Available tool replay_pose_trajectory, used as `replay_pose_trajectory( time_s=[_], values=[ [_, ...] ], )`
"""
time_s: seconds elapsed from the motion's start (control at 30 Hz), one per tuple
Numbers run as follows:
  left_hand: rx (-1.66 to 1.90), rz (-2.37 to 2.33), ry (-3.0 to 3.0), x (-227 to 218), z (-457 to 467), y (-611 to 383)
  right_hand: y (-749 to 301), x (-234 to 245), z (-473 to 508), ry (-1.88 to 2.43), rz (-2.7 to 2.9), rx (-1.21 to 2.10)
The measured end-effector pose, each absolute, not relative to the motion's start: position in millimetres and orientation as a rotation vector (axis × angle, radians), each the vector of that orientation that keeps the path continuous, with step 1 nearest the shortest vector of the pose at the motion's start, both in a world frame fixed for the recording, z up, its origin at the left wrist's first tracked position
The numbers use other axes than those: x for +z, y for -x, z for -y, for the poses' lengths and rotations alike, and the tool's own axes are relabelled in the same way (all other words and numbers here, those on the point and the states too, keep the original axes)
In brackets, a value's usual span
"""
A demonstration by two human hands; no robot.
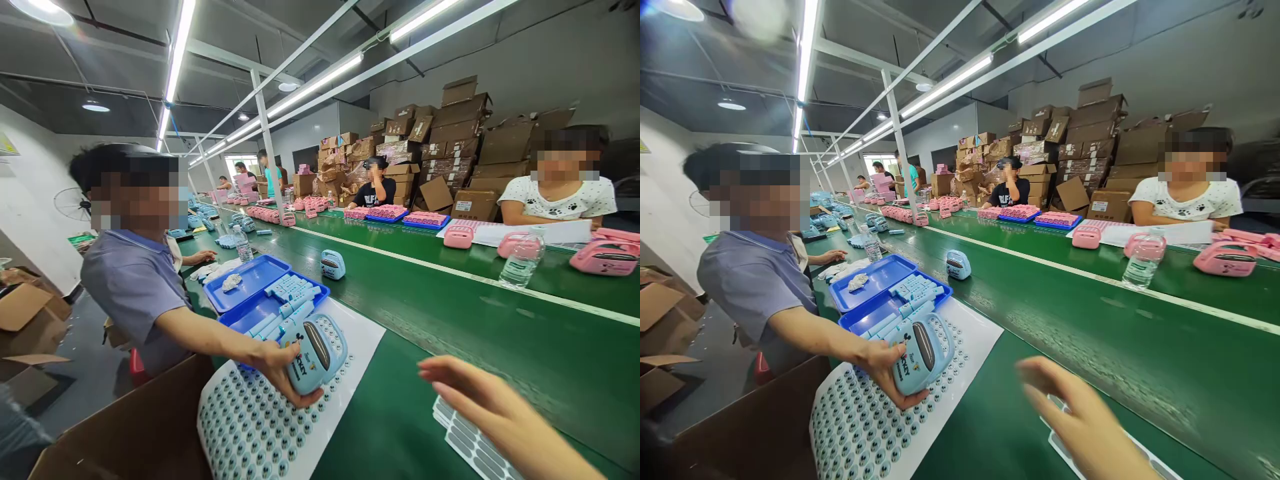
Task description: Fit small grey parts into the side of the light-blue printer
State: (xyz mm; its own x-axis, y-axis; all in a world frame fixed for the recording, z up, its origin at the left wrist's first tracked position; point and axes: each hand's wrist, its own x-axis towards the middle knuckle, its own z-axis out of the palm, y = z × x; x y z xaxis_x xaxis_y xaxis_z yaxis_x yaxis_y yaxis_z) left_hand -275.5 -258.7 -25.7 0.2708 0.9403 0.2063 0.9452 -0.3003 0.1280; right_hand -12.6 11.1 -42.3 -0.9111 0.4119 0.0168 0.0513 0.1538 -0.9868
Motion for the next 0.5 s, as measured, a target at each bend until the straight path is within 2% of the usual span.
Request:
replay_pose_trajectory(
  time_s=[0.07,0.2,0.37,0.5],
  values=[
    [-0.549,2.228,2.715,-18,259,271,59,-46,22,0.362,2.137,2.082],
    [-1.023,2.969,2.642,2,257,261,125,-68,79,0.415,2.075,2.251],
    [-1.518,2.785,2.088,12,252,251,139,-82,104,0.326,1.961,2.390],
    [-1.533,3.097,2.351,11,248,266,133,-71,83,0.392,1.893,2.274]
  ],
)
